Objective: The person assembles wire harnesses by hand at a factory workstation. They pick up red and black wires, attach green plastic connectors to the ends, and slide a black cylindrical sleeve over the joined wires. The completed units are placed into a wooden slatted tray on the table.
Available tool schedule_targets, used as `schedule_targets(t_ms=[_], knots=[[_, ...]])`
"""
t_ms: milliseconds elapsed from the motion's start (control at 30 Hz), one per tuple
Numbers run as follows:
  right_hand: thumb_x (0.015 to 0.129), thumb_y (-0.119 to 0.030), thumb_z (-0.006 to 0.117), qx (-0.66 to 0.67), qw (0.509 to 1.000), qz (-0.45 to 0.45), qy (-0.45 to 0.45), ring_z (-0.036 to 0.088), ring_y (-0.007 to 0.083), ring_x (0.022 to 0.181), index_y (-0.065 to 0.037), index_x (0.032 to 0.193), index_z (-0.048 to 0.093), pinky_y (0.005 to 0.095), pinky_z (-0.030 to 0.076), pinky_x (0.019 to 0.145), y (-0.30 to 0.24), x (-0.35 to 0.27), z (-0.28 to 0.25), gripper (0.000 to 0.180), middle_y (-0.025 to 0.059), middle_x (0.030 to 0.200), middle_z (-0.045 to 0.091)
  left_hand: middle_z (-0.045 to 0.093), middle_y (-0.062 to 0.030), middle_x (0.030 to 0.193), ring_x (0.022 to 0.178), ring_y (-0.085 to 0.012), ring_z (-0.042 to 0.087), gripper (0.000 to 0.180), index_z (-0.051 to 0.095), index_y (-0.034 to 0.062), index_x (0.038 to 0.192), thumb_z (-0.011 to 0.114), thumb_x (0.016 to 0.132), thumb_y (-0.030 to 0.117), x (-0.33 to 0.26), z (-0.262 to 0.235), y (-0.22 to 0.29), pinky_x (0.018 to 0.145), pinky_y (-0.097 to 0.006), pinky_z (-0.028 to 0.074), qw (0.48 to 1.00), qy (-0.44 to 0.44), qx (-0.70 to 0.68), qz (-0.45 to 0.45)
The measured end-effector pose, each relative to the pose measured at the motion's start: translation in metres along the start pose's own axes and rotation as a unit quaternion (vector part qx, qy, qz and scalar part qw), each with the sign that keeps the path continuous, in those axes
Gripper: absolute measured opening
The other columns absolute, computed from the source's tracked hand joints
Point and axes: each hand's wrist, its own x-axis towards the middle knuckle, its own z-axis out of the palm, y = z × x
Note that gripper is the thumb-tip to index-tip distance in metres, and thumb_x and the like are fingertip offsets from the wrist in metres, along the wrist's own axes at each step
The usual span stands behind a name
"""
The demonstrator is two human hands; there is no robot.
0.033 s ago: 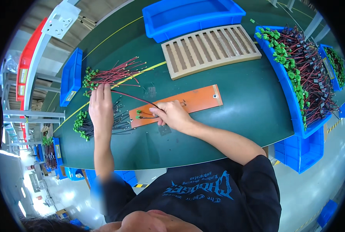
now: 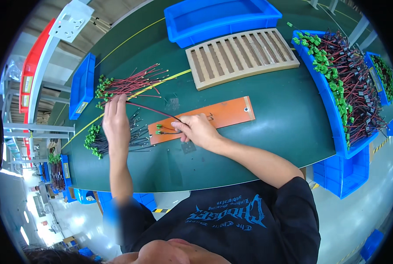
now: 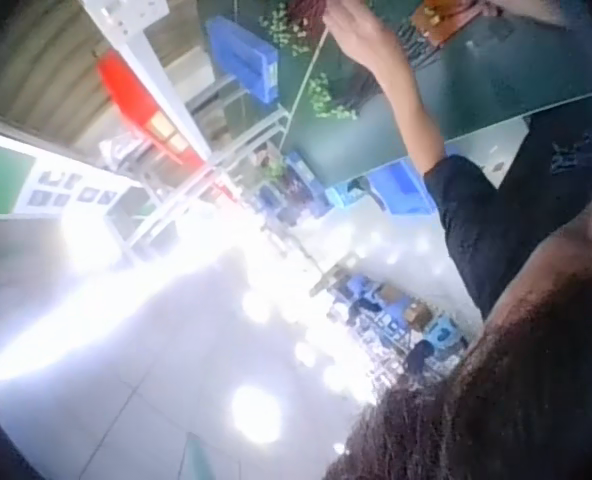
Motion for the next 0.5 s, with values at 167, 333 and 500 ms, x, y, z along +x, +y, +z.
schedule_targets(t_ms=[167, 333, 500], knots=[[0.103, -0.022, 0.065, 0.026, 0.999, -0.030, 0.024, 0.071, 0.0150, 0.061, 0.003, 0.103, 0.074, 0.0300, 0.057, 0.059, 0.010, 0.001, 0.005, 0.026, 0.0108, 0.069, 0.072, 0.075, -0.0119, 0.111, 0.092, -0.0150, 0.070, 0.023, 0.071, -0.0011, 0.119, 0.059, 0.100, -0.006, -0.036, 0.030, 0.076, 0.087, -0.029, 0.056, 0.722, 0.031, -0.622, -0.301], [0.098, -0.004, 0.066, -0.029, 0.994, -0.107, 0.007, 0.072, 0.0162, 0.084, -0.001, 0.117, 0.072, 0.0310, 0.060, 0.070, 0.003, -0.012, -0.010, 0.020, 0.0076, 0.091, 0.067, 0.076, -0.0108, 0.112, 0.098, -0.0155, 0.071, 0.020, 0.074, 0.0000, 0.118, 0.066, 0.099, 0.000, -0.060, 0.078, 0.114, 0.089, -0.029, 0.057, 0.589, 0.070, -0.705, -0.389], [0.086, -0.006, 0.075, -0.412, 0.865, -0.285, 0.030, 0.067, 0.0264, 0.091, -0.004, 0.109, 0.075, 0.0399, 0.058, 0.073, -0.030, -0.029, -0.038, 0.023, 0.0069, 0.094, 0.062, 0.072, -0.0084, 0.112, 0.100, -0.0148, 0.068, 0.019, 0.075, -0.0001, 0.115, 0.069, 0.098, 0.001, -0.062, 0.081, 0.114, 0.088, -0.027, 0.057, 0.715, 0.102, -0.621, -0.305]])
